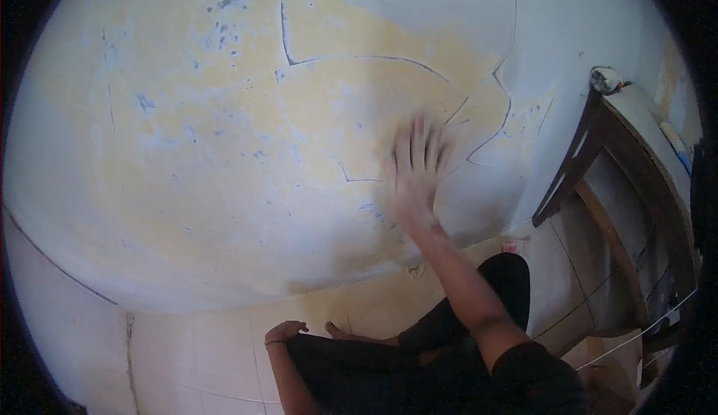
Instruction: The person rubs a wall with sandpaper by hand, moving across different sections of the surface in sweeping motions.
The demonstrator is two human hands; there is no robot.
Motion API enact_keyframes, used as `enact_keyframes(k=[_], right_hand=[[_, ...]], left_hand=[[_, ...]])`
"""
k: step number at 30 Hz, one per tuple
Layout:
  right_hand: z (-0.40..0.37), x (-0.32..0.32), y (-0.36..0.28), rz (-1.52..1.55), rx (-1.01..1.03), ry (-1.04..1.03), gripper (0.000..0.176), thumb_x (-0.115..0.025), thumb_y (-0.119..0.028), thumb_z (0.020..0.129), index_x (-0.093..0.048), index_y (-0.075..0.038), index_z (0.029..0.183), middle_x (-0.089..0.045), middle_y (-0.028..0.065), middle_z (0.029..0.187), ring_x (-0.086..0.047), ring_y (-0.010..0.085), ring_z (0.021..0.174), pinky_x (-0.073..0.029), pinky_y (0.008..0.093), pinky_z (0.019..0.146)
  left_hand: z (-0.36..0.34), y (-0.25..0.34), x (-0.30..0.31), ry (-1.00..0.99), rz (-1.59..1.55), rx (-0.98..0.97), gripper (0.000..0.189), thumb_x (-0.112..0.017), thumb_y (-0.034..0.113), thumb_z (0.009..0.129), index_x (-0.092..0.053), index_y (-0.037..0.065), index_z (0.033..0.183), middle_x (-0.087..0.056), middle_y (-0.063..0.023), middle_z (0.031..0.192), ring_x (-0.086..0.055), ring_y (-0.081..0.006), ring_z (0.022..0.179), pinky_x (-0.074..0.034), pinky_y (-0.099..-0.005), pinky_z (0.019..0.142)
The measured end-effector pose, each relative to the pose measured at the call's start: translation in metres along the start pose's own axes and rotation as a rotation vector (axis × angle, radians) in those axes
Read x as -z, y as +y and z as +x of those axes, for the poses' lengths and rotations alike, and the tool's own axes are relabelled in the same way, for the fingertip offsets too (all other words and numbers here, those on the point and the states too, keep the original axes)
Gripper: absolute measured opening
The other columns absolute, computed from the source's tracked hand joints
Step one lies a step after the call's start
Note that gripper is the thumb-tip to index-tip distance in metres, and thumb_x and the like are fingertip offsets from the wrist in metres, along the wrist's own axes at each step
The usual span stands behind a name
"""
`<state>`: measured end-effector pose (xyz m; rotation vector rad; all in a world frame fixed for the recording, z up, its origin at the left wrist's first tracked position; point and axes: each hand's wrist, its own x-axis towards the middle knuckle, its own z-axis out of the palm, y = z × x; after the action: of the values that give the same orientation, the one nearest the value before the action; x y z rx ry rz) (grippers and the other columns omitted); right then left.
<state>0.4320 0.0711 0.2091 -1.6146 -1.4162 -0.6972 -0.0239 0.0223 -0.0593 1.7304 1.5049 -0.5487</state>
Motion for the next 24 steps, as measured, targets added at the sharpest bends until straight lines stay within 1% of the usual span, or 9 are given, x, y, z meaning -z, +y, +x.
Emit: enact_keyframes(k=[2, 4, 6, 7, 13, 17, 20, 21, 24], right_hand=[[-0.101, -0.038, 0.02, 0.03, -0.045, -0.27, 0.058, -0.039, -0.028, 0.095, -0.03, 0.009, 0.139, -0.02, 0.0314, 0.147, -0.016, 0.0545, 0.134, -0.009, 0.0676, 0.106], [-0.128, -0.045, 0.032, 0.031, -0.037, -0.243, 0.06, -0.039, -0.028, 0.095, -0.026, 0.01, 0.14, -0.017, 0.0317, 0.148, -0.014, 0.0544, 0.135, -0.007, 0.0665, 0.107], [-0.1, -0.037, 0.027, 0.055, -0.076, -0.139, 0.061, -0.037, -0.028, 0.096, -0.022, 0.011, 0.141, -0.014, 0.0325, 0.149, -0.011, 0.0538, 0.136, -0.005, 0.0644, 0.108], [-0.054, -0.014, 0.016, 0.076, -0.121, -0.069, 0.062, -0.035, -0.029, 0.097, -0.02, 0.011, 0.142, -0.013, 0.0332, 0.149, -0.01, 0.0533, 0.136, -0.003, 0.0629, 0.109], [0.108, 0.055, 0.01, 0.056, -0.102, 0.307, 0.057, -0.032, -0.031, 0.099, -0.022, 0.0, 0.146, -0.017, 0.0185, 0.154, -0.011, 0.0428, 0.141, -0.003, 0.0581, 0.111], [0.012, 0.008, 0.014, -0.006, -0.066, 0.036, 0.058, -0.037, -0.031, 0.097, -0.028, 0.003, 0.143, -0.02, 0.0241, 0.151, -0.018, 0.0499, 0.136, -0.008, 0.0627, 0.109], [-0.145, -0.06, 0.036, 0.073, -0.02, -0.17, 0.055, -0.045, -0.029, 0.092, -0.039, 0.004, 0.136, -0.027, 0.0285, 0.146, -0.024, 0.0542, 0.131, -0.011, 0.0689, 0.105], [-0.168, -0.07, 0.039, 0.112, -0.024, -0.159, 0.051, -0.048, -0.027, 0.09, -0.045, 0.002, 0.133, -0.031, 0.0277, 0.145, -0.026, 0.0528, 0.131, -0.011, 0.0703, 0.104], [-0.091, -0.033, 0.021, 0.096, -0.144, -0.148, 0.053, -0.048, -0.026, 0.09, -0.043, 0.001, 0.135, -0.026, 0.0289, 0.146, -0.022, 0.052, 0.133, -0.01, 0.0703, 0.104]], left_hand=[[-0.019, 0.02, 0.006, -0.041, 0.098, 0.023, 0.038, -0.038, 0.031, 0.092, -0.065, 0.017, 0.116, -0.06, -0.0117, 0.123, -0.056, -0.0275, 0.113, -0.042, -0.0394, 0.098], [-0.019, 0.026, 0.011, -0.052, 0.145, 0.004, 0.037, -0.038, 0.029, 0.093, -0.065, 0.018, 0.117, -0.06, -0.0113, 0.124, -0.056, -0.028, 0.114, -0.042, -0.0394, 0.099], [-0.005, 0.009, 0.003, -0.067, 0.154, -0.046, 0.037, -0.037, 0.027, 0.094, -0.064, 0.018, 0.117, -0.06, -0.0108, 0.124, -0.056, -0.0287, 0.114, -0.042, -0.0396, 0.1], [-0.015, 0.016, 0.007, -0.039, 0.148, -0.041, 0.041, -0.037, 0.038, 0.093, -0.064, 0.021, 0.118, -0.06, -0.0104, 0.124, -0.056, -0.0243, 0.114, -0.039, -0.0405, 0.102], [-0.026, 0.038, 0.017, -0.092, -0.059, 0.19, 0.039, -0.037, 0.035, 0.094, -0.065, 0.019, 0.117, -0.057, -0.0079, 0.128, -0.055, -0.023, 0.116, -0.039, -0.0396, 0.102], [-0.012, 0.011, 0.006, 0.015, 0.067, -0.082, 0.044, -0.039, 0.039, 0.09, -0.065, 0.015, 0.116, -0.061, -0.0106, 0.122, -0.059, -0.0286, 0.108, -0.044, -0.0387, 0.096], [-0.01, 0.014, 0.004, -0.046, -0.032, 0.129, 0.042, -0.037, 0.035, 0.092, -0.066, 0.015, 0.114, -0.061, -0.0109, 0.122, -0.058, -0.0302, 0.108, -0.043, -0.0387, 0.096], [-0.009, 0.011, 0.001, -0.024, 0.041, 0.053, 0.041, -0.037, 0.034, 0.092, -0.066, 0.015, 0.114, -0.061, -0.011, 0.122, -0.058, -0.0302, 0.109, -0.043, -0.0387, 0.097], [-0.006, -0.001, 0.001, -0.012, 0.203, -0.104, 0.039, -0.037, 0.031, 0.093, -0.065, 0.016, 0.114, -0.06, -0.0111, 0.124, -0.058, -0.0298, 0.11, -0.042, -0.0387, 0.098]])
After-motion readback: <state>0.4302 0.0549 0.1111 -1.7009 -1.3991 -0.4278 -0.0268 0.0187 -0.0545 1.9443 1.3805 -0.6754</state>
